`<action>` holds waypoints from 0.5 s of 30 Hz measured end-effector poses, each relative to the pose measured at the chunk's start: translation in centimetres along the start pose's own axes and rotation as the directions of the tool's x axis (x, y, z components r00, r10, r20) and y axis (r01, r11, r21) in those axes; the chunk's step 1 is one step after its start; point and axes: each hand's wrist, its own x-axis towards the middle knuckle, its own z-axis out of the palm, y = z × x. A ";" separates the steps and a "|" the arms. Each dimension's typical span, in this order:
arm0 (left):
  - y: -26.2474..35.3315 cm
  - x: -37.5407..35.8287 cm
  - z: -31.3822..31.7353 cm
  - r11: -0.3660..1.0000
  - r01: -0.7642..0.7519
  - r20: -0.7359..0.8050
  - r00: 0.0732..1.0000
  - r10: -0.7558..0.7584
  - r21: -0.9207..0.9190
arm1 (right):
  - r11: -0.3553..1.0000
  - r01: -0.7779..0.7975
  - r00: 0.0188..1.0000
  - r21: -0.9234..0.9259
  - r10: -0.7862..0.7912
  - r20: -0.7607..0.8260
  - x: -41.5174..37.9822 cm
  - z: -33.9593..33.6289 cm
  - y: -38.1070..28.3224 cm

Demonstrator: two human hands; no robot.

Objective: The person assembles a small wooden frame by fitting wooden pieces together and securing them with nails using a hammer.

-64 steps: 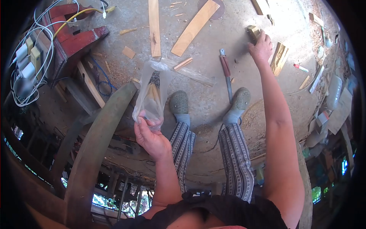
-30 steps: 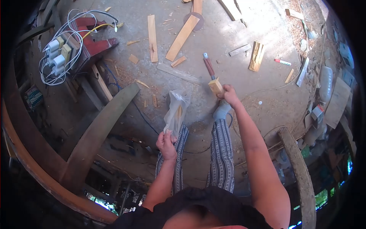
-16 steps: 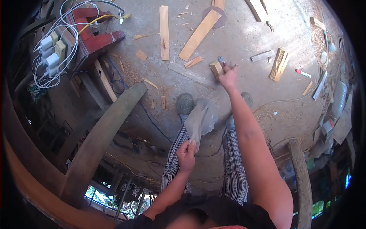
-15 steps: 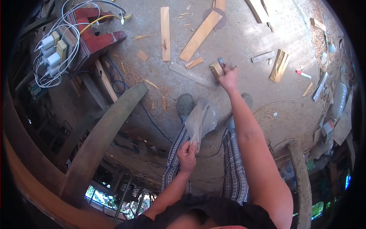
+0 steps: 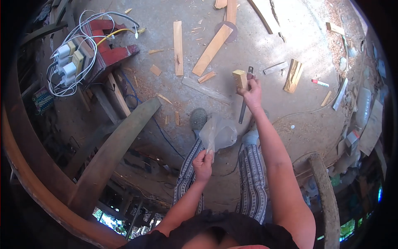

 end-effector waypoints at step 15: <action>6.3 -9.7 1.3 0.996 -0.086 0.032 0.996 0.085 0.015 | 0.797 -0.320 0.880 0.512 0.450 -0.150 -19.5 -25.4 -0.8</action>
